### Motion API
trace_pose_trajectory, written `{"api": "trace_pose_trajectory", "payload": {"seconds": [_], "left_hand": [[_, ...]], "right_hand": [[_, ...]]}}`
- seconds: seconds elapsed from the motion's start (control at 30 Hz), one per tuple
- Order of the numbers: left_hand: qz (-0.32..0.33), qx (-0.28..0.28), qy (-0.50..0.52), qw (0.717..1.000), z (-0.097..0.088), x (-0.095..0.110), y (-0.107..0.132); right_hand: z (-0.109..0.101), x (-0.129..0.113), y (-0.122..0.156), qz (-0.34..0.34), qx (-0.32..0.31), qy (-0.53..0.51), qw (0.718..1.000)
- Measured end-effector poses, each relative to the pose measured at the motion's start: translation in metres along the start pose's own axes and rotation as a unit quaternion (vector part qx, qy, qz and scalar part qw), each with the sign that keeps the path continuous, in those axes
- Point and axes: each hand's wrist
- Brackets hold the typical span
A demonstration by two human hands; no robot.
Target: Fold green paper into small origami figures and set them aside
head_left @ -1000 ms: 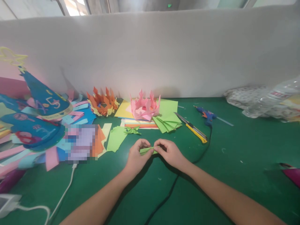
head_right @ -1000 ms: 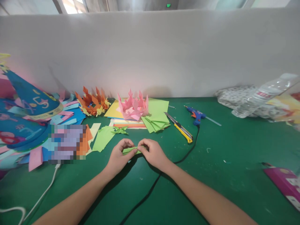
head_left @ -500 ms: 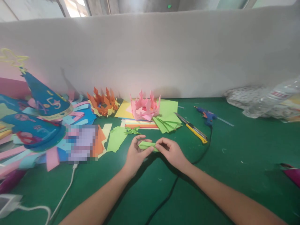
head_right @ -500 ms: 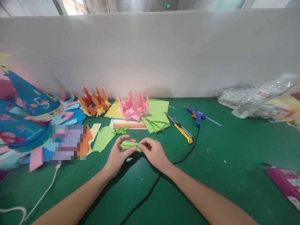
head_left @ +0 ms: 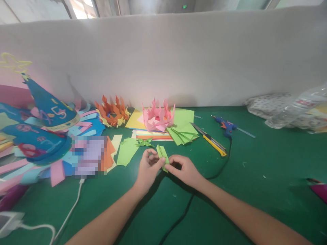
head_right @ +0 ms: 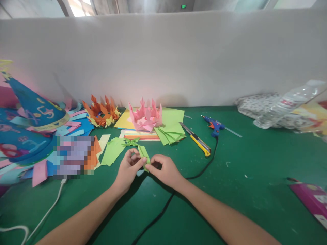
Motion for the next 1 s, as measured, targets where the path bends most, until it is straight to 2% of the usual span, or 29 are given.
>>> {"api": "trace_pose_trajectory", "payload": {"seconds": [0.13,0.27,0.37,0.43,0.6,0.73,1.0], "left_hand": [[0.051,0.003,-0.079,0.996,-0.0012,-0.0031,0.0009],[0.045,-0.023,-0.136,0.989,-0.0024,-0.0052,0.0043],[0.047,-0.051,-0.171,0.983,-0.0038,-0.0069,0.005],[0.051,-0.05,-0.188,0.98,-0.0051,-0.0081,0.0036],[0.044,-0.044,-0.153,0.986,-0.0047,-0.0086,0.0003],[-0.026,-0.065,-0.094,0.993,-0.0007,-0.0071,0.0024],[-0.037,-0.064,-0.132,0.988,-0.0007,-0.0047,0.0003]], "right_hand": [[-0.0011,0.0006,-0.0005,0.004,0.018,-0.042,0.999],[-0.0012,0.0047,-0.0015,0.007,0.072,-0.127,0.989],[-0.0011,0.006,-0.0018,0.009,0.079,-0.145,0.986],[-0.0012,0.0056,-0.0019,0.016,0.08,-0.149,0.985],[-0.0008,0.0054,-0.0017,0.009,0.071,-0.149,0.986],[0.0002,0.0066,-0.0012,0.001,0.063,-0.135,0.989],[-0.0009,0.0057,-0.0005,0.015,0.056,-0.087,0.995]]}}
Point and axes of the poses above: each hand's wrist, its own y-axis away from the middle knuckle, its own z-axis out of the palm, x = y × z, and after that the axes turned 1 degree about -y, right-handed
